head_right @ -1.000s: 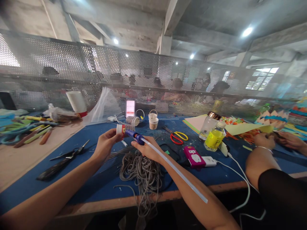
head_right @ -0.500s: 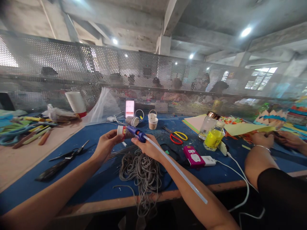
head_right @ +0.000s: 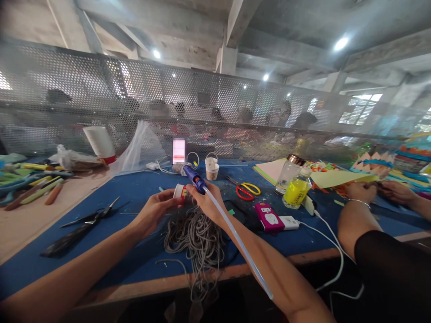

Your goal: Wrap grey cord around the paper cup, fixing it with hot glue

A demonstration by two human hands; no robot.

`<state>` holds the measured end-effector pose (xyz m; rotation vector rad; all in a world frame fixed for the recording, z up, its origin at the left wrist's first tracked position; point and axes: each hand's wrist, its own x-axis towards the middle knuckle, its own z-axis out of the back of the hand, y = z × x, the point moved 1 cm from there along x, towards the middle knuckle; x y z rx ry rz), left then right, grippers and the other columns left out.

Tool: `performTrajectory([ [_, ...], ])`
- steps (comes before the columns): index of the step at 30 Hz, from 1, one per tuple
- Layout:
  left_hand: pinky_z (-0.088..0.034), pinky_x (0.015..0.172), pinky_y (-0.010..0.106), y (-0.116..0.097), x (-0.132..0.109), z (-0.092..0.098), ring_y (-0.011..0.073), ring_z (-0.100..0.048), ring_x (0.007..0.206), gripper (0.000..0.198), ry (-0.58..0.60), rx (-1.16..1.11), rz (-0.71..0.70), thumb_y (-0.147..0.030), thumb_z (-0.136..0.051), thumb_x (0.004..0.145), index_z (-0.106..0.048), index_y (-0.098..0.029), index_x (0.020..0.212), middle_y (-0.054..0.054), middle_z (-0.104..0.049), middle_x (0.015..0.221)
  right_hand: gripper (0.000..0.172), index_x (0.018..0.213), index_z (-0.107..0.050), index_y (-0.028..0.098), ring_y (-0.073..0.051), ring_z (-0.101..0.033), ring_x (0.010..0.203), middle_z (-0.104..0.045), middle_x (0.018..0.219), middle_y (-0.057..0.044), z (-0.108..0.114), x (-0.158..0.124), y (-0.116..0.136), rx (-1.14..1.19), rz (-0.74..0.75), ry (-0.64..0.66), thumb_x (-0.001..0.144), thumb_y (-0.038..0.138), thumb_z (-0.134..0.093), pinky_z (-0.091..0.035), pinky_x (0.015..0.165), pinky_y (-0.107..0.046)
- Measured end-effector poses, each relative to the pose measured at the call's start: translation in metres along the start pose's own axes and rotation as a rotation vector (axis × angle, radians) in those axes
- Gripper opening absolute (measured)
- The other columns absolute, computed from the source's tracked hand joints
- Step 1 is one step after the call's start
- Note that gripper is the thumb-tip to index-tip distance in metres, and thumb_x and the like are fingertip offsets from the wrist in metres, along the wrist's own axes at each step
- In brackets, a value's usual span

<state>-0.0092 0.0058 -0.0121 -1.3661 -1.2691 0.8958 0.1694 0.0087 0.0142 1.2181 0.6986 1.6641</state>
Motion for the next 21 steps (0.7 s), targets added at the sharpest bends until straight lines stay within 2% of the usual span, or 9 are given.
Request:
performTrajectory([
  [6, -0.051, 0.081, 0.033, 0.003, 0.002, 0.003, 0.0231, -0.068, 0.091, 0.034, -0.002, -0.033, 0.034, -0.027, -0.079, 0.067, -0.074, -0.015, 0.099, 0.011, -0.074, 0.101, 0.041, 0.077, -0.066, 0.017, -0.01, -0.052, 0.048, -0.052, 0.051, 0.004, 0.001, 0.0, 0.002, 0.006, 0.021, 0.011, 0.084, 0.056, -0.058, -0.043, 0.054, -0.022],
  [10, -0.051, 0.08, 0.03, 0.002, 0.002, 0.004, 0.0211, -0.067, 0.09, 0.034, -0.016, -0.058, 0.052, -0.024, -0.079, 0.067, -0.074, -0.016, 0.099, 0.01, -0.074, 0.101, 0.044, 0.074, -0.064, 0.016, -0.008, -0.05, 0.045, -0.052, 0.05, 0.004, -0.001, 0.001, 0.003, 0.108, -0.007, 0.148, 0.087, 0.056, -0.053, -0.043, 0.052, -0.021],
  [13, -0.051, 0.079, 0.028, 0.0, 0.002, 0.002, 0.0196, -0.067, 0.088, 0.031, -0.006, -0.085, 0.053, -0.021, -0.079, 0.066, -0.074, -0.015, 0.095, 0.01, -0.075, 0.099, 0.042, 0.074, -0.061, 0.016, -0.007, -0.05, 0.045, -0.059, 0.06, 0.002, -0.004, 0.001, 0.001, 0.204, -0.019, 0.224, 0.085, 0.056, -0.056, -0.043, 0.049, -0.019],
  [21, -0.051, 0.085, 0.029, 0.0, 0.002, 0.003, 0.02, -0.067, 0.093, 0.033, 0.03, -0.153, 0.077, -0.018, -0.079, 0.067, -0.073, -0.016, 0.1, 0.009, -0.074, 0.101, 0.037, 0.09, -0.058, 0.018, -0.009, -0.055, 0.047, -0.058, 0.06, 0.005, -0.01, 0.0, -0.001, 0.361, -0.095, 0.233, 0.078, 0.052, -0.067, -0.049, 0.049, -0.021],
])
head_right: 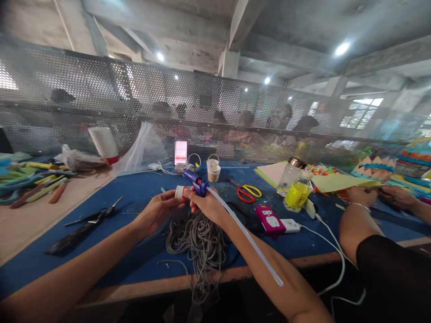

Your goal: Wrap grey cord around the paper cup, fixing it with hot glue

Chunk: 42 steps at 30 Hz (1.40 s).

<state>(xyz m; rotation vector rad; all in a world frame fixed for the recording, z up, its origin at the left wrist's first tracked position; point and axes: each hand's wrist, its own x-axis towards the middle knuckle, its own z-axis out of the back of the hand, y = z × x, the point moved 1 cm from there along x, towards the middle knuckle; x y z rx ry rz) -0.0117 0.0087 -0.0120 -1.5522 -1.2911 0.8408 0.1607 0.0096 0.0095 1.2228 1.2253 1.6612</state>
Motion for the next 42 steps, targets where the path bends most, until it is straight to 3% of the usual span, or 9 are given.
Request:
performTrajectory([
  [8, -0.051, 0.087, 0.03, 0.002, 0.004, 0.006, 0.0191, -0.068, 0.089, 0.029, -0.005, -0.014, -0.02, -0.018, -0.076, 0.07, -0.073, -0.015, 0.099, 0.01, -0.074, 0.1, 0.034, 0.087, -0.061, 0.015, -0.013, -0.066, 0.055, -0.067, 0.069, -0.001, -0.003, 0.0, 0.002, 0.108, 0.002, 0.075, 0.085, 0.049, -0.06, -0.055, 0.057, -0.025],
  [13, -0.05, 0.089, 0.034, 0.0, 0.002, 0.004, 0.0218, -0.069, 0.089, 0.032, 0.021, -0.026, -0.033, -0.016, -0.074, 0.07, -0.072, -0.013, 0.102, 0.011, -0.073, 0.101, 0.03, 0.085, -0.06, 0.015, -0.014, -0.067, 0.058, -0.067, 0.069, -0.001, -0.004, -0.001, 0.003, 0.112, -0.026, 0.104, 0.082, 0.045, -0.064, -0.056, 0.06, -0.026],
  [20, -0.051, 0.086, 0.03, -0.004, 0.001, 0.001, 0.0187, -0.069, 0.081, 0.031, 0.052, -0.045, -0.046, -0.012, -0.071, 0.071, -0.071, -0.01, 0.102, 0.011, -0.074, 0.096, 0.03, 0.088, -0.062, 0.016, -0.012, -0.067, 0.058, -0.068, 0.076, 0.0, -0.004, -0.001, 0.003, 0.108, -0.024, 0.185, 0.08, 0.044, -0.068, -0.055, 0.059, -0.023],
  [26, -0.051, 0.087, 0.029, 0.001, 0.006, 0.006, 0.0203, -0.068, 0.091, 0.034, 0.046, -0.07, -0.029, -0.012, -0.073, 0.072, -0.07, -0.011, 0.105, 0.012, -0.073, 0.103, 0.031, 0.091, -0.062, 0.018, -0.01, -0.065, 0.057, -0.066, 0.079, 0.003, -0.003, -0.001, 0.002, 0.102, -0.025, 0.138, 0.07, 0.035, -0.078, -0.054, 0.06, -0.023],
  [34, -0.052, 0.085, 0.026, -0.002, 0.002, 0.005, 0.0165, -0.068, 0.084, 0.027, 0.044, -0.051, -0.022, -0.011, -0.072, 0.073, -0.072, -0.011, 0.1, 0.011, -0.074, 0.101, 0.021, 0.089, -0.065, 0.018, -0.009, -0.06, 0.051, -0.066, 0.076, 0.001, -0.002, -0.004, 0.008, -0.095, 0.024, 0.119, 0.078, 0.036, -0.069, -0.051, 0.055, -0.022],
  [42, -0.052, 0.087, 0.028, -0.004, 0.001, 0.003, 0.0189, -0.068, 0.09, 0.03, 0.016, -0.014, -0.053, -0.012, -0.07, 0.073, -0.072, -0.012, 0.103, 0.011, -0.074, 0.101, 0.016, 0.092, -0.064, 0.019, -0.008, -0.053, 0.05, -0.066, 0.077, 0.001, 0.003, -0.009, 0.012, -0.19, 0.101, 0.058, 0.083, 0.032, -0.06, -0.046, 0.05, -0.021],
])
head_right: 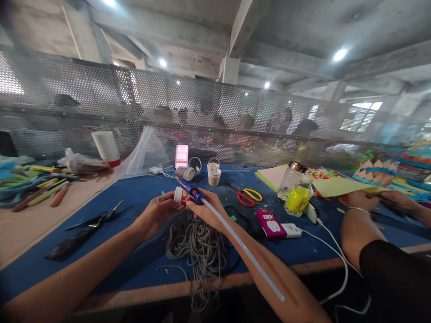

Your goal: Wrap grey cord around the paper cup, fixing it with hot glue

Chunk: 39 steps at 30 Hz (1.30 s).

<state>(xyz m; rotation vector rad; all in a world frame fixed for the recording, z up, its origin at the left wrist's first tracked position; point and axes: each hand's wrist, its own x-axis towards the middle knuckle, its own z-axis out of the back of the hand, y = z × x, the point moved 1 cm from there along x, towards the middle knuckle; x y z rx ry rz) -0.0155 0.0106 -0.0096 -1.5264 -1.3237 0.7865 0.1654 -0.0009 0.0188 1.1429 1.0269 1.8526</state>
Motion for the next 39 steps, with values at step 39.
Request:
performTrajectory([
  [39, -0.049, 0.076, 0.03, -0.007, -0.008, -0.005, 0.0202, -0.067, 0.078, 0.028, -0.061, 0.249, -0.065, -0.031, -0.08, 0.068, -0.075, -0.015, 0.09, 0.008, -0.076, 0.087, 0.019, 0.093, -0.065, 0.021, -0.011, -0.056, 0.054, -0.066, 0.079, 0.0, 0.004, 0.003, -0.01, -0.087, -0.032, -0.066, 0.082, 0.035, -0.059, -0.048, 0.051, -0.023],
])
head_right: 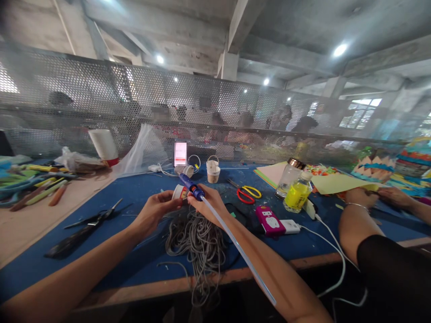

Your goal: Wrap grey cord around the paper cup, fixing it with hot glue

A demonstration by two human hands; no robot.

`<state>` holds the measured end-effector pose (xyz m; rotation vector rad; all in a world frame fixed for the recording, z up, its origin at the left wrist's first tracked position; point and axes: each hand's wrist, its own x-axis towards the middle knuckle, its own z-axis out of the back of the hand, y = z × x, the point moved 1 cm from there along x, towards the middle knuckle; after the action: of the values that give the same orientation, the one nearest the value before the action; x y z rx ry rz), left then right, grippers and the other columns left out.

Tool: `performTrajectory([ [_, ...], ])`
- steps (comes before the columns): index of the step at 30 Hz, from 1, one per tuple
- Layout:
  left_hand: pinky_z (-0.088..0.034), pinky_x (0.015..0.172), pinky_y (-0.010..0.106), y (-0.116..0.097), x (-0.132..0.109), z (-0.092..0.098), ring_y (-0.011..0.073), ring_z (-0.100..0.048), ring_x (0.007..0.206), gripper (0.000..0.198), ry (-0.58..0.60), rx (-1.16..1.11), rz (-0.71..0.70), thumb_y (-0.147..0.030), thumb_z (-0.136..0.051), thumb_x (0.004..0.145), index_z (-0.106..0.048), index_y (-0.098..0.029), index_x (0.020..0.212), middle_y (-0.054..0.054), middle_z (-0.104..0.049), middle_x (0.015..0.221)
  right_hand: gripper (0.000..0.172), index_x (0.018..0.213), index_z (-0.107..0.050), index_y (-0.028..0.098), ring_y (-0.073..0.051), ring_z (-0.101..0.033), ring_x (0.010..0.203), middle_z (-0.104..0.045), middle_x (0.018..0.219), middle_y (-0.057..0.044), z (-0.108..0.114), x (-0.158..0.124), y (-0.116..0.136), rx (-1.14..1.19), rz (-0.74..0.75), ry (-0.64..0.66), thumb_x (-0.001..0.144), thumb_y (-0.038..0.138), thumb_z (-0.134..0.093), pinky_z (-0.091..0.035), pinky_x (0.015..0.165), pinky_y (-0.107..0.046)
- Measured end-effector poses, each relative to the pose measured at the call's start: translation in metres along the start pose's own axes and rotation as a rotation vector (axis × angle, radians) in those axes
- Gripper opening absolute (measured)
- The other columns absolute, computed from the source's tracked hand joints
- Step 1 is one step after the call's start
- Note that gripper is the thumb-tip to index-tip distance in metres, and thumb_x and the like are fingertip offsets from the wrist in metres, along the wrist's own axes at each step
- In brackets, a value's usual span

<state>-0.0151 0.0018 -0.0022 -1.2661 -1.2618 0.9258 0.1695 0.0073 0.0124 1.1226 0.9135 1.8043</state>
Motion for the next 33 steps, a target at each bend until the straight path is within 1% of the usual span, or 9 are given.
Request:
performTrajectory([
  [4, -0.047, 0.071, 0.028, 0.001, 0.001, 0.0, 0.0185, -0.065, 0.074, 0.026, -0.003, 0.049, -0.021, -0.031, -0.08, 0.068, -0.075, -0.015, 0.088, 0.007, -0.075, 0.083, 0.019, 0.093, -0.064, 0.021, -0.011, -0.055, 0.053, -0.065, 0.077, 0.001, -0.001, 0.002, -0.006, -0.009, 0.011, -0.025, 0.082, 0.036, -0.06, -0.047, 0.051, -0.023],
  [9, -0.047, 0.071, 0.029, 0.005, 0.002, 0.001, 0.021, -0.066, 0.077, 0.031, 0.007, 0.08, -0.047, -0.037, -0.08, 0.068, -0.075, -0.015, 0.09, 0.008, -0.076, 0.086, 0.02, 0.092, -0.065, 0.021, -0.012, -0.056, 0.059, -0.066, 0.078, 0.0, 0.001, 0.003, -0.008, -0.105, 0.074, -0.077, 0.082, 0.038, -0.06, -0.046, 0.056, -0.023],
  [13, -0.047, 0.07, 0.028, 0.006, 0.002, 0.001, 0.0207, -0.066, 0.076, 0.033, 0.006, 0.095, -0.052, -0.038, -0.08, 0.067, -0.075, -0.015, 0.09, 0.007, -0.076, 0.086, 0.022, 0.093, -0.065, 0.021, -0.013, -0.055, 0.062, -0.066, 0.08, 0.0, 0.004, 0.003, -0.007, -0.15, 0.101, -0.102, 0.083, 0.04, -0.06, -0.045, 0.058, -0.024],
  [18, -0.046, 0.067, 0.027, 0.002, 0.001, -0.001, 0.0208, -0.066, 0.073, 0.034, -0.01, 0.113, -0.045, -0.038, -0.081, 0.065, -0.075, -0.015, 0.088, 0.007, -0.076, 0.082, 0.022, 0.092, -0.064, 0.021, -0.014, -0.055, 0.064, -0.064, 0.078, 0.0, 0.006, 0.004, -0.006, -0.165, 0.119, -0.1, 0.082, 0.041, -0.061, -0.045, 0.06, -0.024],
  [25, -0.049, 0.073, 0.031, -0.001, -0.002, -0.005, 0.0238, -0.068, 0.078, 0.033, 0.013, 0.118, -0.015, -0.038, -0.08, 0.066, -0.075, -0.014, 0.088, 0.008, -0.076, 0.084, 0.025, 0.093, -0.064, 0.021, -0.015, -0.055, 0.066, -0.062, 0.075, 0.001, 0.007, 0.003, -0.003, -0.158, 0.121, -0.126, 0.082, 0.043, -0.06, -0.044, 0.062, -0.024],
  [29, -0.049, 0.07, 0.029, -0.003, -0.002, -0.006, 0.0219, -0.066, 0.073, 0.03, -0.019, 0.132, -0.029, -0.035, -0.082, 0.062, -0.076, -0.015, 0.084, 0.006, -0.076, 0.081, 0.025, 0.093, -0.063, 0.02, -0.015, -0.055, 0.069, -0.063, 0.078, 0.0, 0.007, 0.003, -0.002, -0.144, 0.143, -0.128, 0.081, 0.042, -0.061, -0.044, 0.063, -0.024],
  [33, -0.049, 0.07, 0.029, -0.004, -0.002, -0.006, 0.0216, -0.066, 0.073, 0.028, -0.005, 0.141, -0.037, -0.034, -0.081, 0.063, -0.076, -0.015, 0.083, 0.005, -0.076, 0.08, 0.023, 0.093, -0.063, 0.019, -0.015, -0.057, 0.071, -0.065, 0.081, -0.001, 0.007, 0.005, -0.004, -0.135, 0.153, -0.151, 0.081, 0.039, -0.06, -0.044, 0.064, -0.023],
])
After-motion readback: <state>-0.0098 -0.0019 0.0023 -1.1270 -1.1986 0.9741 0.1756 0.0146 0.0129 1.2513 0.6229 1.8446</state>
